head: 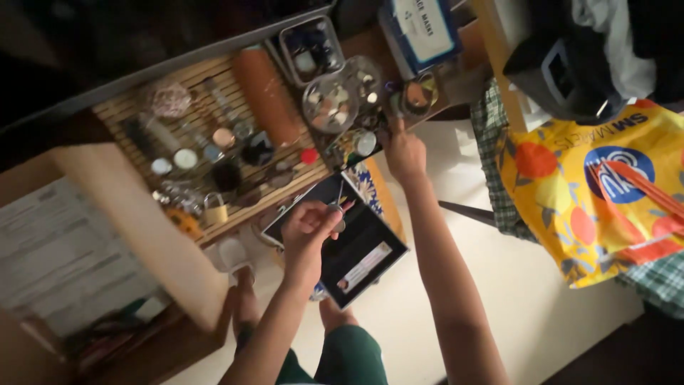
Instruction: The recorder picks up and organizes various supplies, including pens, a syringe, and small tools, placing them into a briefcase and a drawer.
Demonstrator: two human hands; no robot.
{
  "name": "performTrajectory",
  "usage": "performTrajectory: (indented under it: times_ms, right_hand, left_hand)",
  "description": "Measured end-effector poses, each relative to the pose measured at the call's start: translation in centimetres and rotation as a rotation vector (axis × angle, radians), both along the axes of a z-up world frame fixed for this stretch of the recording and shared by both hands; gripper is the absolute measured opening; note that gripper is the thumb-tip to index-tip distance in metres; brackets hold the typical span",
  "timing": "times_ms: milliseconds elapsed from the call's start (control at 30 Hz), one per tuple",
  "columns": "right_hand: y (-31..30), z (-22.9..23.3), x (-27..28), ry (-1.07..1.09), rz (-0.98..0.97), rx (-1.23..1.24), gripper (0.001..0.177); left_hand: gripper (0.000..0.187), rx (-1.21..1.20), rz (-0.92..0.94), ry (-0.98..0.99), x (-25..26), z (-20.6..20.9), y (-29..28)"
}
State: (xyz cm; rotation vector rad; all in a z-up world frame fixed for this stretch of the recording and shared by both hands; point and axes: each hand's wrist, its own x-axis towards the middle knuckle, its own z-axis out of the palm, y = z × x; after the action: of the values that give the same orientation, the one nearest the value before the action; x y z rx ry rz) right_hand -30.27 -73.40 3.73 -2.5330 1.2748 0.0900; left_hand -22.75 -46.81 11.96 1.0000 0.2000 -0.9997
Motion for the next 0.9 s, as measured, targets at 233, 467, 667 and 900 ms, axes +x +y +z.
performTrajectory:
  times_ms: [233,467,667,900]
  right_hand:
    - [-0.5,2.6,0.5,-0.361,0.022,0.141,0.025]
    - [2.1,7.7,6.7,-0.771,0.088,0.614,0.041]
    - [4.3,8.5,5.9,-0.866,-0.052,0.447,0.041]
    - [13.9,6.6,5.0,-0.725,-0.053,0.191,0.031]
  left_hand:
    - [0.02,0.163,0.056,-0.399,3.0,-4.5,-7.1]
    - [0.021,0.335,-0.048,-0.981,8.7,-5.2,-11.6]
    - [0.022,0.308,0.002,-0.925,6.7,-2.3,-4.8]
    - [0.021,0.337,-0.138,-0.938,5.2,4.6,7.1]
